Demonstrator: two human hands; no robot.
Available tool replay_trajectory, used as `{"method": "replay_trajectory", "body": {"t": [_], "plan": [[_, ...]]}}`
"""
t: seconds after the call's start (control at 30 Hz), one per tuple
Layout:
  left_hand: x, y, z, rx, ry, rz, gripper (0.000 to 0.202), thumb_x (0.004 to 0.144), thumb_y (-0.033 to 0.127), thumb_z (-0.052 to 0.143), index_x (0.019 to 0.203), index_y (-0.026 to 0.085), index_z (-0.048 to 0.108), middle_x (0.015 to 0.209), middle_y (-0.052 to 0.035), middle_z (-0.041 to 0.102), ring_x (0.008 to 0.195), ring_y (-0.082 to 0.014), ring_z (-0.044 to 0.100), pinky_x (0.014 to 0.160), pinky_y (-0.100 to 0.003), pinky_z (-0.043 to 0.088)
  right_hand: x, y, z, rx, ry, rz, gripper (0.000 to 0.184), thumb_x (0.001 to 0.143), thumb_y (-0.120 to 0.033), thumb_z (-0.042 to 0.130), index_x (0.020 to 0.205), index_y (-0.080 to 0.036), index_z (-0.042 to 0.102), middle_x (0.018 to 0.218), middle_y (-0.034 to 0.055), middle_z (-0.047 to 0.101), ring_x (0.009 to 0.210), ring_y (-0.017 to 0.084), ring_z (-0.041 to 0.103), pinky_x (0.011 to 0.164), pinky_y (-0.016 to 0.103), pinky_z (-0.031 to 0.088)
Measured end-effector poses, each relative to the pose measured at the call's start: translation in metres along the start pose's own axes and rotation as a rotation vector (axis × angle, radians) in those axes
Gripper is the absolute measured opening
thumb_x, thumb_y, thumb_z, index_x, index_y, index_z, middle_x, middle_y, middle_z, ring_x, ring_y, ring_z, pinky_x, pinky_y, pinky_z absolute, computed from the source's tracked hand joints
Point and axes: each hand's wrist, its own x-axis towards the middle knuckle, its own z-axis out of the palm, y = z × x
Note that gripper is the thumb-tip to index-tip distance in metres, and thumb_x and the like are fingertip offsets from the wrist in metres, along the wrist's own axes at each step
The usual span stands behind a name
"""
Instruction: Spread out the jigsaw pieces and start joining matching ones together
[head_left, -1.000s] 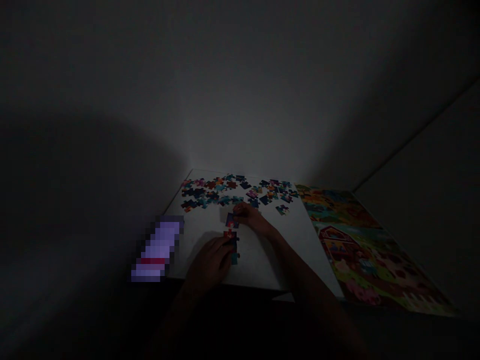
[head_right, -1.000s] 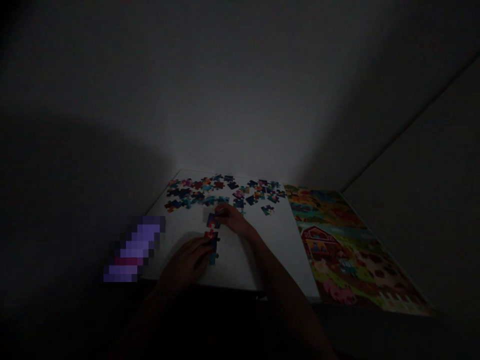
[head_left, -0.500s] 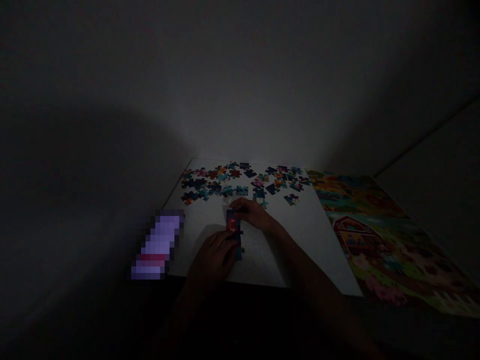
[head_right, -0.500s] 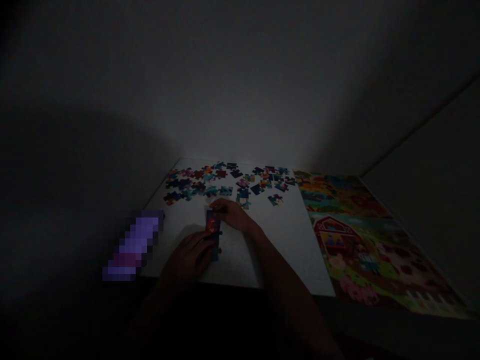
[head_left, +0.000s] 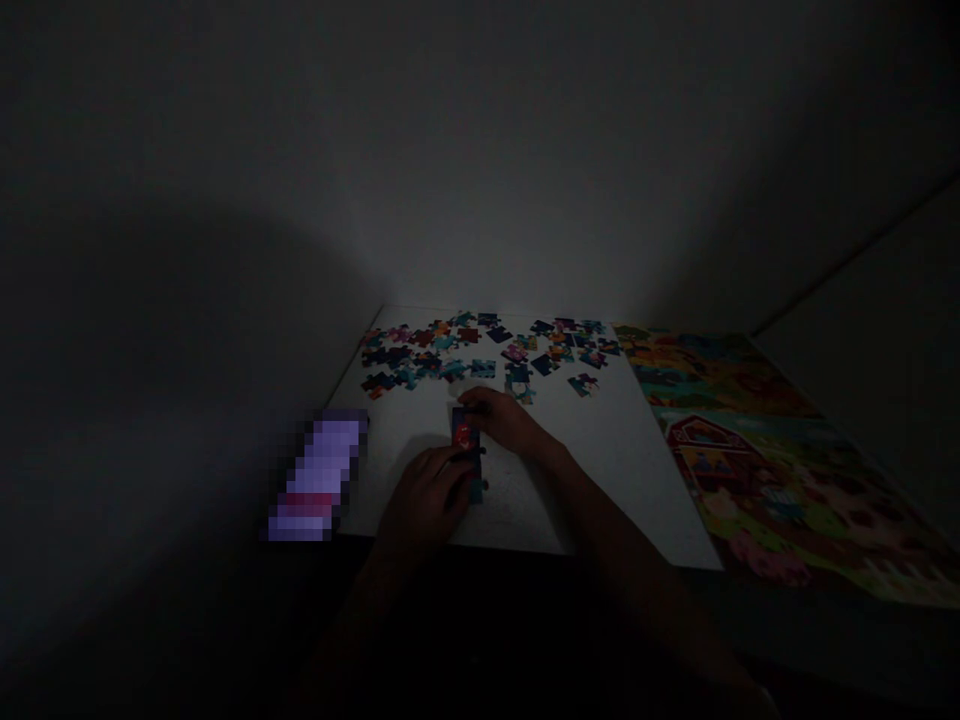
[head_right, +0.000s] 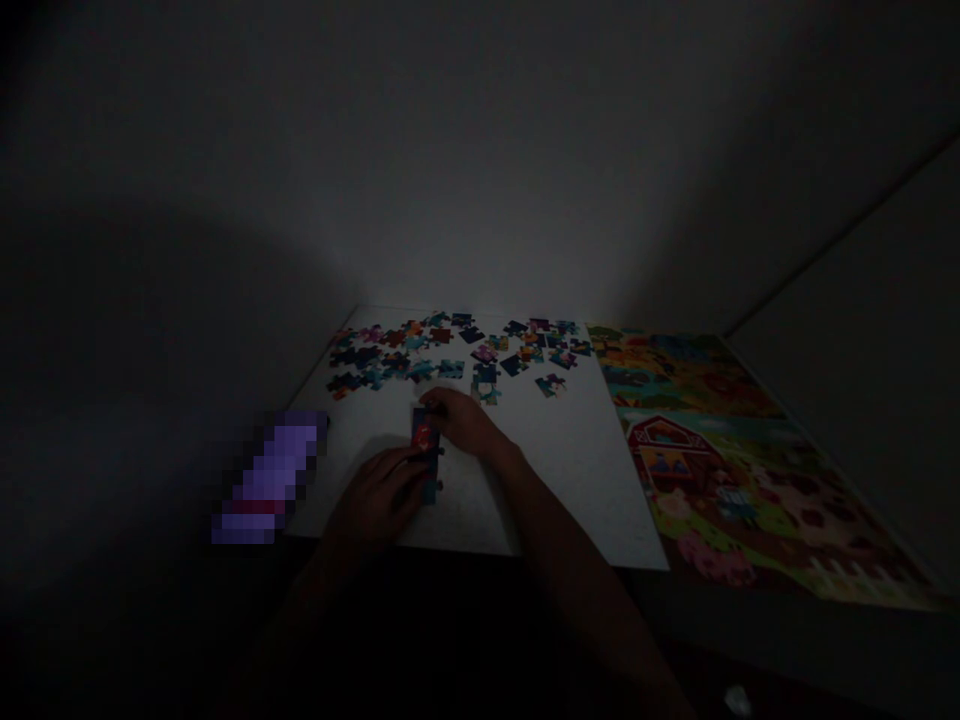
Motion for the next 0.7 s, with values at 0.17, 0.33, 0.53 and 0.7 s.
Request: {"method": "replay_trajectory", "body": {"t": [0.17,0.33,0.53,0.7], "plan": [[0.002,0.000,-0.001,0.024,-0.002,-0.022,0.024,0.093,0.018,0.051,0.111,0.021,0.066,0.125,-0.0079,0.064,0.115,-0.0249,0.059,0.100,-0.045,0.049,-0.001,-0.007,0.002,-0.128,0.018,-0.010,0.030,0.083,-0.011,0.061,0.113,-0.018,0.064,0.108,0.0068,0.066,0.098,0.018,0.061,0.087,0.032,0.047],[0.001,-0.003,0.001,0.061,-0.023,-0.039,0.033,0.095,0.020,0.048,0.124,0.021,0.062,0.133,-0.0095,0.060,0.121,-0.0256,0.055,0.104,-0.045,0.047,-0.003,-0.011,0.003,-0.280,0.031,-0.035,0.030,0.086,-0.011,0.060,0.116,-0.017,0.063,0.112,0.0093,0.064,0.103,0.020,0.060,0.091,0.034,0.045],[-0.001,-0.006,0.007,0.150,-0.061,-0.027,0.044,0.097,0.022,0.040,0.141,0.018,0.049,0.146,-0.0108,0.051,0.133,-0.0266,0.046,0.111,-0.049,0.040,-0.007,-0.017,0.006,-0.449,0.015,-0.032,0.029,0.091,-0.014,0.057,0.120,-0.015,0.062,0.115,0.0115,0.063,0.108,0.021,0.057,0.094,0.033,0.042],[0.000,-0.005,0.007,0.198,-0.083,-0.001,0.050,0.096,0.018,0.036,0.146,0.018,0.043,0.149,-0.0105,0.049,0.136,-0.0254,0.044,0.113,-0.048,0.037,-0.008,-0.018,0.006,-0.519,0.020,-0.055,0.026,0.093,-0.015,0.056,0.118,-0.016,0.063,0.113,0.0116,0.064,0.105,0.021,0.057,0.093,0.033,0.041]]}}
